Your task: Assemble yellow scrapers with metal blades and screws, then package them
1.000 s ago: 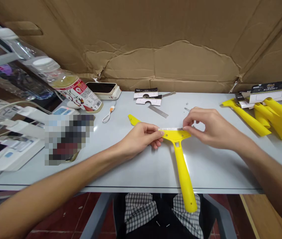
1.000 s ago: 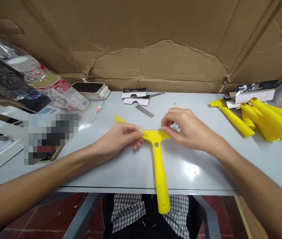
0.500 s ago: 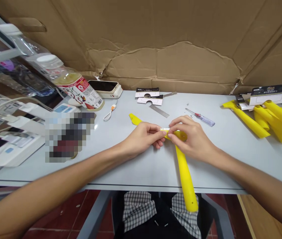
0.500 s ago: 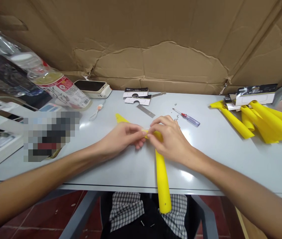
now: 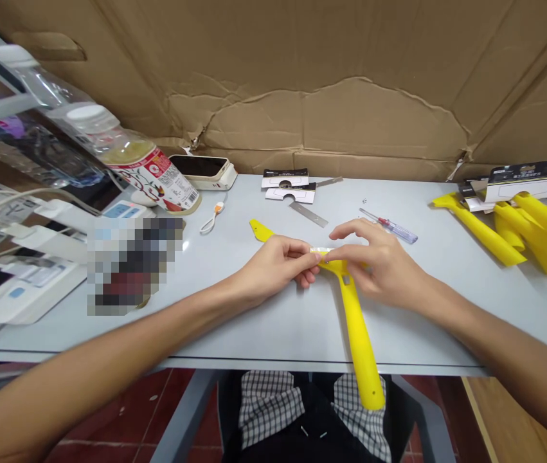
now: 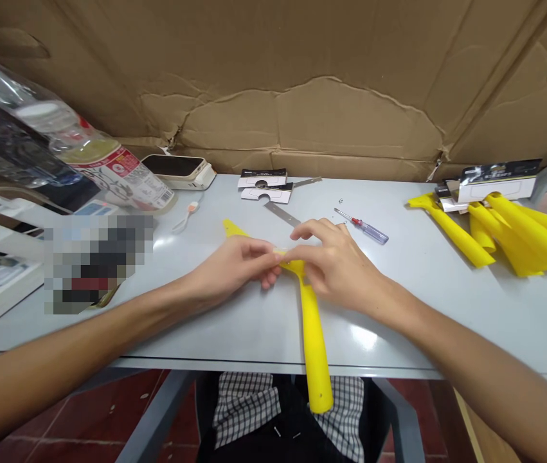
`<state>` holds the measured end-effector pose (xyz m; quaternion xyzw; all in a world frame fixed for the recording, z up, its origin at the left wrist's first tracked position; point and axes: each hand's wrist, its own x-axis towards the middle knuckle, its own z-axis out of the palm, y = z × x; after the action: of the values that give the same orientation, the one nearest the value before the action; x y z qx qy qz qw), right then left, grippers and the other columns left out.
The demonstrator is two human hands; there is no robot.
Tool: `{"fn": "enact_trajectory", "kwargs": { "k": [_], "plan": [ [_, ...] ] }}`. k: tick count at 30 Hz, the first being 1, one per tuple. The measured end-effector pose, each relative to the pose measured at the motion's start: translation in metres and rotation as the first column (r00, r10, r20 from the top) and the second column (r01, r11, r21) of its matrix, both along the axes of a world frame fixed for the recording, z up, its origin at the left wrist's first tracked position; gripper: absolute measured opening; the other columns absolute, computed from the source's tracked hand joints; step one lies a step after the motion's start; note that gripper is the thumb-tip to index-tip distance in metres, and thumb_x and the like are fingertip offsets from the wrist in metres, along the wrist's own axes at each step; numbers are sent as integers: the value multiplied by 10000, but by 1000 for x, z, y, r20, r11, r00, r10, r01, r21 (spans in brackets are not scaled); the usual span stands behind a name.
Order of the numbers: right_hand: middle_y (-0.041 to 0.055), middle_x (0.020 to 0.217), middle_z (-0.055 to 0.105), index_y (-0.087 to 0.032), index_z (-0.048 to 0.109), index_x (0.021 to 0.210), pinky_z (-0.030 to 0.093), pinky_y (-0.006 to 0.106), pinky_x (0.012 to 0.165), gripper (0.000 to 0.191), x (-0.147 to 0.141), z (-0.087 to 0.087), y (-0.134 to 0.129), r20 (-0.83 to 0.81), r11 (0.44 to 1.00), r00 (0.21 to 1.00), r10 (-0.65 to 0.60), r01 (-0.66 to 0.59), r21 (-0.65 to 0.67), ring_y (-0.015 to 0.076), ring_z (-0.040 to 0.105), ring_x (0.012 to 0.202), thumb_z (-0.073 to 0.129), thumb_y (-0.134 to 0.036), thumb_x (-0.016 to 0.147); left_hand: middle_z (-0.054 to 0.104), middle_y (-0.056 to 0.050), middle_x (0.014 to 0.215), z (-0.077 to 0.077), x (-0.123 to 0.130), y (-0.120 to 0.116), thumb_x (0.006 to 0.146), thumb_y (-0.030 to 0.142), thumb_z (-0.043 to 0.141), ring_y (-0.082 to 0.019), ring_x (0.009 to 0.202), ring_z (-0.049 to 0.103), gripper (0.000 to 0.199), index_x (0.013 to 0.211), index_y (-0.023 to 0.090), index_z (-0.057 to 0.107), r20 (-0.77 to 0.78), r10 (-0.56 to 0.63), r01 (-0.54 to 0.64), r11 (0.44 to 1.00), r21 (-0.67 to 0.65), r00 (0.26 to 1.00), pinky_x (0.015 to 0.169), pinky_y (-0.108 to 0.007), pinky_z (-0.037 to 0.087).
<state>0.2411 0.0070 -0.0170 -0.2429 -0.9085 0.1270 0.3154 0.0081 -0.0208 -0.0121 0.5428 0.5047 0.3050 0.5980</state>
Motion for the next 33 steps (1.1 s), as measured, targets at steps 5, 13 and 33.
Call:
{"fn": "enact_trajectory", "kwargs": {
  "k": [5,13,33],
  "plan": [
    [98,1244,687,-272,768,1075,507,478,896,457,1,-3,1,68,999,997,-25,23,28,287,658,1116,550,27,807,710,-35,694,1,0,0,991,247,656,-108,590,633,264,761,138,726,-6,9,-9,1000,-5,1000,625,-247,533],
    [85,1120,750,-234,733,1002,554,430,869,233,-2,6,2,-40,982,994,-98,90,-165,240,704,1007,559,-98,926,710,-40,697,-2,-1,1,977,274,667,-116,595,629,267,747,148,717,-7,2,-2,1000,22,1000,628,-256,533],
    [-55,559,577,-209,687,1097,366,261,460,256,-4,18,3,-128,441,904,-407,71,-895,111,475,464,760,-237,854,700,-37,668,3,-7,9,967,277,681,-112,575,625,249,762,136,699,-16,51,-48,988,148,999,598,-249,533]
  ]
}}
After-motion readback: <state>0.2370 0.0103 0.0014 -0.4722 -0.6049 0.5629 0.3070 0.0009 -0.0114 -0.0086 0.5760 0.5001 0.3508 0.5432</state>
